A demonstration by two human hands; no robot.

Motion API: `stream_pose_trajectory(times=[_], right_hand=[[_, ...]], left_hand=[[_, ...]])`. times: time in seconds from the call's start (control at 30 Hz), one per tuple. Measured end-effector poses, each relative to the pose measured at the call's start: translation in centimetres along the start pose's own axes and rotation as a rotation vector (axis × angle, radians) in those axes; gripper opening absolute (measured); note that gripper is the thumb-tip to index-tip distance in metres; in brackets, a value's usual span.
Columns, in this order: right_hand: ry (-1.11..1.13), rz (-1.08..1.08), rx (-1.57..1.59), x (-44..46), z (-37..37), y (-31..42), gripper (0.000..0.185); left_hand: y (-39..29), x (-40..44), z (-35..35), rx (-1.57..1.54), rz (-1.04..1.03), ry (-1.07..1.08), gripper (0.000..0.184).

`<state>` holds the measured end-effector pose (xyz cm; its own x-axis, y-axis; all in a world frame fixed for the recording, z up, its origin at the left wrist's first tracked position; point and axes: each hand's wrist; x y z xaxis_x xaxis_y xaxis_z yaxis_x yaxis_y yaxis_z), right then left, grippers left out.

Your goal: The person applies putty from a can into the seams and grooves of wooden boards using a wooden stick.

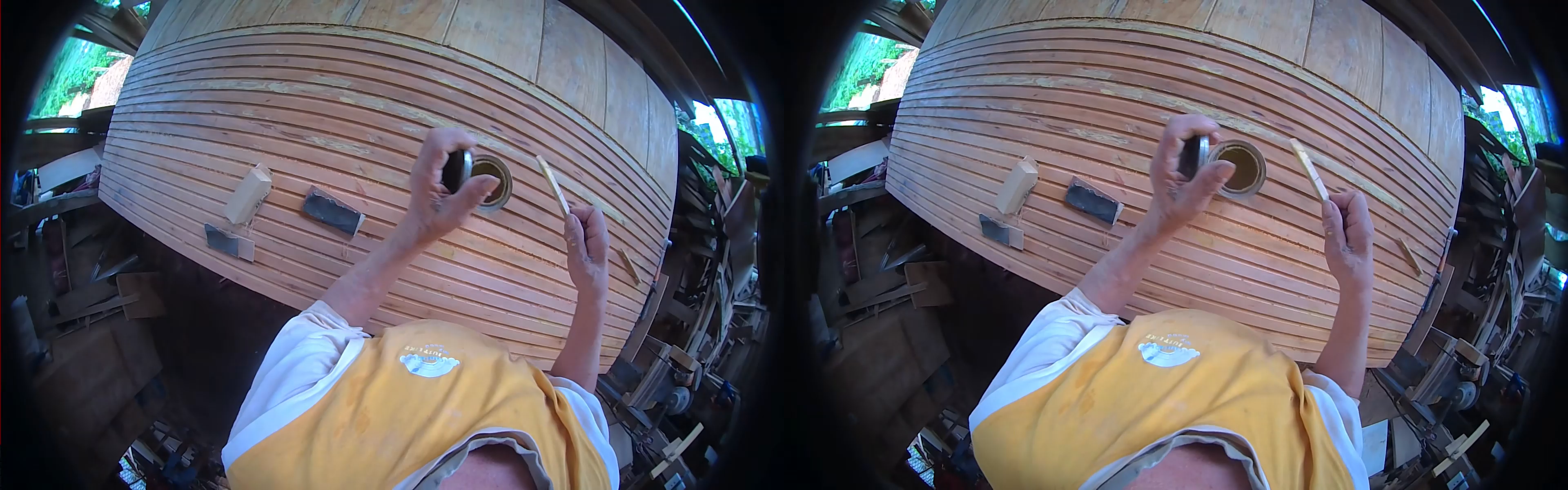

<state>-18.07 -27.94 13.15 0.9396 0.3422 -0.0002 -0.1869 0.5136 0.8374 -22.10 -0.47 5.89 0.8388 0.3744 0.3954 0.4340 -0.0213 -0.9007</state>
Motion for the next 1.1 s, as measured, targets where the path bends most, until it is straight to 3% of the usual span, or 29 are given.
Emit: stream_pose_trajectory(times=[0.1,0.13,0.2,0.27,0.4,0.63,0.73,0.9,1.0,1.1], right_hand=[[0.193,0.017,-0.187,0.4,1.3,5.3,0.010],[0.240,0.113,-0.293,0.7,1.3,6.4,0.012],[0.335,0.304,-0.502,1.7,0.6,7.9,0.017],[0.461,0.293,-0.703,3.0,-0.9,9.2,0.021],[0.648,0.273,-0.983,6.3,-5.3,9.0,0.027],[0.820,0.281,-1.148,8.2,-7.8,10.0,0.012],[0.827,0.331,-1.089,8.8,-7.8,9.8,0.012],[0.683,0.235,-1.009,8.4,-4.6,12.3,0.020],[0.615,0.138,-0.607,9.6,0.3,12.5,0.021],[0.394,-0.090,-0.153,13.3,-0.5,11.4,0.023]], left_hand=[[-1.6,0.3,2.6,0.295,-0.150,0.084,0.068],[-1.2,-0.4,3.1,0.405,-0.155,0.164,0.079],[-1.0,-1.6,2.8,0.449,-0.122,0.277,0.084],[-0.7,-2.0,2.1,0.493,-0.183,0.353,0.093],[-1.4,-1.5,0.4,0.536,-0.184,0.354,0.093],[0.0,-0.8,-0.6,0.560,-0.212,0.250,0.093],[0.6,-0.6,-0.7,0.528,-0.220,0.217,0.095],[0.2,-0.6,0.5,0.482,-0.188,0.200,0.098],[-0.5,-0.6,2.6,0.476,-0.195,0.088,0.100],[-0.3,-0.7,4.6,0.606,-0.215,0.017,0.099]])
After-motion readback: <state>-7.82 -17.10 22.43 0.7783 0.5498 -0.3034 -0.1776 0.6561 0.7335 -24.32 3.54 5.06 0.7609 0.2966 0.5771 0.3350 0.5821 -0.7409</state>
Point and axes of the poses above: each hand's wrist, its own x-axis towards the middle knuckle, its own z-axis out of the back of the hand, y = z × x, and after that the axes turned 2 degrees about z, right-handed
